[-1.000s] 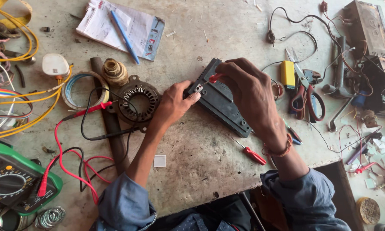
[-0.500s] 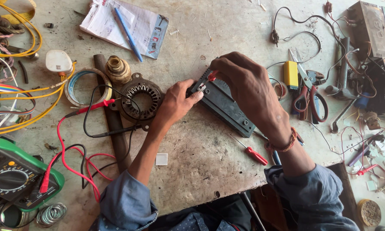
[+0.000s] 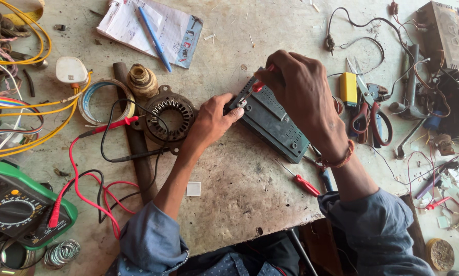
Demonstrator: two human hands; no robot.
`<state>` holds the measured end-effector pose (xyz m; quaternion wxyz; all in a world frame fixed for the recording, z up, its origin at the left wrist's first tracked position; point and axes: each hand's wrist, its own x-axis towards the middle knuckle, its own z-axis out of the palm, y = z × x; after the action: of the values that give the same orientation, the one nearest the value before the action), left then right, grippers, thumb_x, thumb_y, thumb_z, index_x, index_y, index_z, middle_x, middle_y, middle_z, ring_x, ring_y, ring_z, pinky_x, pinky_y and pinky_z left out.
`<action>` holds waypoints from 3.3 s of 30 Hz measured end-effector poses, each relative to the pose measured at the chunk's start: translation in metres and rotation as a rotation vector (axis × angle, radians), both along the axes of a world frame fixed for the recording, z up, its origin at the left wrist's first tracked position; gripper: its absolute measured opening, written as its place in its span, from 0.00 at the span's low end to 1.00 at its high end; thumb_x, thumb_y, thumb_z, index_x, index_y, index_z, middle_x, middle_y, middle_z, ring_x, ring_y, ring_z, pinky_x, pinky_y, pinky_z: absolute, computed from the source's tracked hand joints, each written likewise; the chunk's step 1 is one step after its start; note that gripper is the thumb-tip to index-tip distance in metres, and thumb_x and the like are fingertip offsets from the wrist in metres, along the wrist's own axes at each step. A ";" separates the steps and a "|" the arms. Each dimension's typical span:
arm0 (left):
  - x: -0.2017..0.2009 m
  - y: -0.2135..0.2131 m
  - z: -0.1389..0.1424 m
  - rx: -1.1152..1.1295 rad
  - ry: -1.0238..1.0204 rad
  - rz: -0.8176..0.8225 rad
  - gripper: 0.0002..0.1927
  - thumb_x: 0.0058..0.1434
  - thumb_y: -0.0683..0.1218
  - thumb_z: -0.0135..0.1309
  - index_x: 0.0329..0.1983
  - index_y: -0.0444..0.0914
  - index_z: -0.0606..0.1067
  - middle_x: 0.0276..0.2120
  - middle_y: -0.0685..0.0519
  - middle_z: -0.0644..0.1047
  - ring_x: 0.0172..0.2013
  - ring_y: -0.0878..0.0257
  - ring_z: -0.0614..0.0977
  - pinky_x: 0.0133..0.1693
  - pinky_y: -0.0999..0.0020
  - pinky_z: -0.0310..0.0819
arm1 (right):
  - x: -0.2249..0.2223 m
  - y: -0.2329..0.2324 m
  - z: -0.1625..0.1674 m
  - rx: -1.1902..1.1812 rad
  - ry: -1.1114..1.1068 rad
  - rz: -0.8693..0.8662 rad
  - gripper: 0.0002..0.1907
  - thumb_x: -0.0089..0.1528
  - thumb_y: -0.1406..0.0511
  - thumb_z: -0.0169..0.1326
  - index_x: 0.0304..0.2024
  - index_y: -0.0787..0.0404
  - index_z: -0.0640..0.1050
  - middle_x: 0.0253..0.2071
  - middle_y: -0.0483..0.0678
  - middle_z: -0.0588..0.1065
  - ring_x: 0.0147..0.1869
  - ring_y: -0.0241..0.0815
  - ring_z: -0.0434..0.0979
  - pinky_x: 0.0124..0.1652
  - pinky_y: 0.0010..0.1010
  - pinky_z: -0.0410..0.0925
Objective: The person works on an open electronic device, adjusting internal components and ribbon cables, then closes the casing and secures it with screws. The person uses a screwdriver to tighten screws on the back and sides of the device.
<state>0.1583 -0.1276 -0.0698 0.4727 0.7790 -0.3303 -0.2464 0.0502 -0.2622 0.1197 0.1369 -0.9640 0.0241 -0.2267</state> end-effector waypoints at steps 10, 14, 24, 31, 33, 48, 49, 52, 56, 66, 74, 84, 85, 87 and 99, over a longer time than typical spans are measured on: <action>0.002 -0.001 0.002 0.020 -0.011 0.003 0.36 0.63 0.62 0.55 0.66 0.36 0.67 0.64 0.37 0.69 0.65 0.43 0.69 0.64 0.51 0.62 | 0.008 0.000 -0.004 -0.357 0.454 -0.080 0.22 0.71 0.53 0.51 0.27 0.60 0.74 0.16 0.43 0.67 0.18 0.44 0.66 0.22 0.38 0.64; 0.002 -0.001 0.006 0.075 0.063 -0.006 0.37 0.63 0.63 0.54 0.67 0.36 0.66 0.65 0.38 0.68 0.65 0.44 0.68 0.64 0.51 0.61 | 0.013 -0.001 -0.012 -0.314 0.235 0.093 0.19 0.70 0.57 0.53 0.31 0.64 0.72 0.21 0.45 0.63 0.19 0.40 0.61 0.23 0.35 0.62; 0.001 -0.001 0.015 0.096 0.149 -0.024 0.36 0.63 0.63 0.51 0.68 0.38 0.66 0.64 0.41 0.69 0.65 0.46 0.71 0.63 0.51 0.64 | 0.015 0.009 0.004 -0.230 0.401 0.057 0.18 0.68 0.58 0.57 0.36 0.69 0.76 0.34 0.54 0.73 0.20 0.41 0.68 0.21 0.32 0.65; -0.001 0.002 0.021 0.044 0.047 -0.013 0.35 0.64 0.63 0.52 0.67 0.37 0.66 0.65 0.38 0.68 0.65 0.44 0.68 0.63 0.50 0.62 | 0.015 0.008 -0.002 -0.340 0.550 -0.083 0.18 0.73 0.57 0.52 0.37 0.66 0.76 0.28 0.50 0.74 0.22 0.38 0.67 0.25 0.31 0.65; -0.001 0.002 0.022 0.137 0.117 -0.065 0.32 0.64 0.63 0.49 0.63 0.37 0.71 0.60 0.39 0.74 0.62 0.46 0.76 0.61 0.51 0.69 | 0.012 0.006 -0.003 -0.440 0.665 -0.112 0.21 0.74 0.55 0.47 0.33 0.61 0.76 0.25 0.47 0.74 0.23 0.39 0.66 0.27 0.30 0.65; 0.001 -0.001 0.009 0.040 0.011 -0.005 0.35 0.64 0.61 0.54 0.66 0.35 0.68 0.63 0.37 0.70 0.64 0.44 0.70 0.63 0.51 0.64 | 0.008 0.016 0.007 -0.275 0.212 0.220 0.08 0.63 0.72 0.50 0.37 0.76 0.72 0.32 0.57 0.70 0.22 0.37 0.65 0.24 0.31 0.66; 0.001 -0.001 0.008 0.041 -0.005 -0.007 0.34 0.64 0.61 0.55 0.66 0.35 0.68 0.63 0.37 0.70 0.65 0.43 0.70 0.63 0.51 0.63 | 0.009 0.018 0.008 -0.275 0.346 0.120 0.09 0.67 0.69 0.49 0.37 0.73 0.73 0.30 0.55 0.71 0.22 0.37 0.67 0.25 0.32 0.66; 0.002 -0.003 0.007 0.075 0.020 -0.043 0.34 0.65 0.60 0.53 0.67 0.34 0.67 0.64 0.36 0.70 0.64 0.43 0.71 0.63 0.50 0.65 | 0.012 0.020 0.010 -0.333 0.668 -0.089 0.17 0.75 0.61 0.46 0.36 0.65 0.74 0.28 0.50 0.73 0.24 0.38 0.69 0.28 0.34 0.67; 0.001 -0.002 0.004 0.003 -0.034 -0.019 0.35 0.65 0.61 0.54 0.66 0.34 0.67 0.62 0.36 0.70 0.64 0.42 0.70 0.62 0.50 0.64 | 0.008 0.016 0.011 -0.292 0.274 0.244 0.14 0.70 0.64 0.48 0.36 0.71 0.73 0.29 0.52 0.70 0.23 0.33 0.64 0.25 0.28 0.64; 0.001 -0.003 -0.009 -0.029 -0.110 -0.004 0.33 0.65 0.60 0.55 0.65 0.34 0.68 0.61 0.35 0.71 0.62 0.41 0.71 0.62 0.49 0.64 | 0.014 0.016 0.004 -0.323 0.758 -0.142 0.17 0.74 0.58 0.44 0.37 0.63 0.75 0.24 0.49 0.72 0.24 0.39 0.68 0.29 0.32 0.65; 0.000 -0.004 -0.008 -0.044 -0.090 0.009 0.33 0.65 0.59 0.56 0.64 0.34 0.68 0.59 0.36 0.73 0.61 0.42 0.72 0.61 0.50 0.65 | 0.013 0.009 0.000 -0.195 0.351 0.046 0.19 0.70 0.66 0.52 0.25 0.68 0.72 0.17 0.50 0.66 0.18 0.38 0.66 0.24 0.34 0.64; -0.001 -0.002 -0.006 -0.085 -0.102 0.007 0.33 0.66 0.59 0.57 0.64 0.33 0.68 0.59 0.35 0.72 0.61 0.41 0.71 0.59 0.49 0.64 | 0.012 0.005 0.002 -0.349 0.107 0.240 0.11 0.61 0.68 0.54 0.29 0.73 0.72 0.23 0.49 0.68 0.23 0.36 0.67 0.25 0.31 0.65; -0.001 -0.002 -0.005 -0.085 -0.104 0.007 0.33 0.65 0.59 0.57 0.64 0.33 0.68 0.59 0.35 0.72 0.60 0.41 0.72 0.59 0.49 0.65 | 0.012 0.005 0.000 -0.289 0.152 0.201 0.10 0.62 0.69 0.54 0.27 0.71 0.72 0.22 0.48 0.67 0.22 0.34 0.66 0.25 0.30 0.64; -0.001 -0.003 -0.002 -0.055 -0.097 -0.007 0.32 0.65 0.58 0.56 0.64 0.33 0.68 0.57 0.37 0.74 0.58 0.43 0.74 0.57 0.50 0.68 | 0.014 0.004 -0.006 -0.174 0.245 0.125 0.11 0.63 0.71 0.54 0.24 0.67 0.71 0.20 0.45 0.66 0.20 0.31 0.63 0.23 0.28 0.62; 0.000 -0.003 0.002 -0.186 -0.218 0.007 0.28 0.64 0.55 0.60 0.57 0.30 0.72 0.50 0.34 0.77 0.53 0.40 0.77 0.53 0.48 0.69 | 0.022 0.004 0.003 -0.196 0.214 0.229 0.12 0.57 0.72 0.59 0.35 0.78 0.71 0.23 0.56 0.71 0.24 0.45 0.71 0.27 0.35 0.68</action>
<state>0.1579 -0.1301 -0.0679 0.5051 0.7551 -0.3983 -0.1267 0.0724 -0.2577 0.1227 0.0639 -0.9878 -0.0935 -0.1070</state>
